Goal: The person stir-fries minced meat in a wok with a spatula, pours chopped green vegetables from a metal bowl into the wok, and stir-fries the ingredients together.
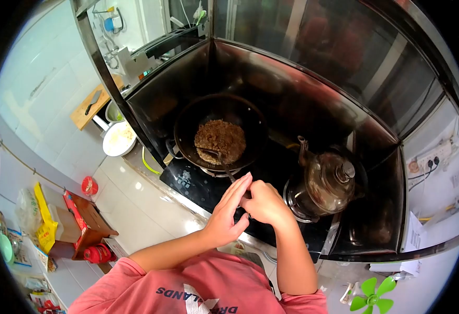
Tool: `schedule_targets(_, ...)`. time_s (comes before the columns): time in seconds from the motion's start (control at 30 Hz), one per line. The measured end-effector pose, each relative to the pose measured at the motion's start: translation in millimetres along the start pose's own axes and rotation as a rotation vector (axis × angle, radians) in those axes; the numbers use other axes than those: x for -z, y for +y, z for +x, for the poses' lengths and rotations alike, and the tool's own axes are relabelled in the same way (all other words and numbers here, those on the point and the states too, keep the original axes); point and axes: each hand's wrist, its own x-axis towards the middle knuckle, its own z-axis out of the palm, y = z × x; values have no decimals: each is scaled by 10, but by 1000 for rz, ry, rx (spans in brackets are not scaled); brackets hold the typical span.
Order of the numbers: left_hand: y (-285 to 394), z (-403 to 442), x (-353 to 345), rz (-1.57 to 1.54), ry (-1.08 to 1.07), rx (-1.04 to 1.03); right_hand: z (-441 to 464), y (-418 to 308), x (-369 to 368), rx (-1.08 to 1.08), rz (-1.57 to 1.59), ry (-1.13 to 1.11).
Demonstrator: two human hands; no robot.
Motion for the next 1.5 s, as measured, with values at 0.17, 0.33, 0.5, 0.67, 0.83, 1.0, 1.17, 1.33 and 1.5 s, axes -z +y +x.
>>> schedule_targets(0.17,-46,-14,-56,63,-50,-56,-47,177,-193,-35,573,96)
schedule_targets(0.33,-115,-1,-69,167,-164,-87,53,373,-473,11,673,334)
schedule_targets(0.5,-165,-41,-131,219,-184,-87,191,671,-672,66,294,528)
schedule_targets(0.67,-201,-49,-175,236,-177,-53,144,402,-422,-167,367,323)
schedule_targets(0.83,-93,5,-142,228,-135,-60,278,651,-530,32,307,429)
schedule_targets(1.0,-107,2,-116,249,-112,-36,443,551,-348,63,184,467)
schedule_targets(1.17,-124,-14,-61,261,-105,-13,510,594,-472,123,249,334)
schedule_targets(1.33,-129,-36,-31,245,-97,-13,416,338,-359,-116,172,272)
schedule_targets(1.5,-147,-34,-1,260,-85,-39,538,492,-471,59,215,294)
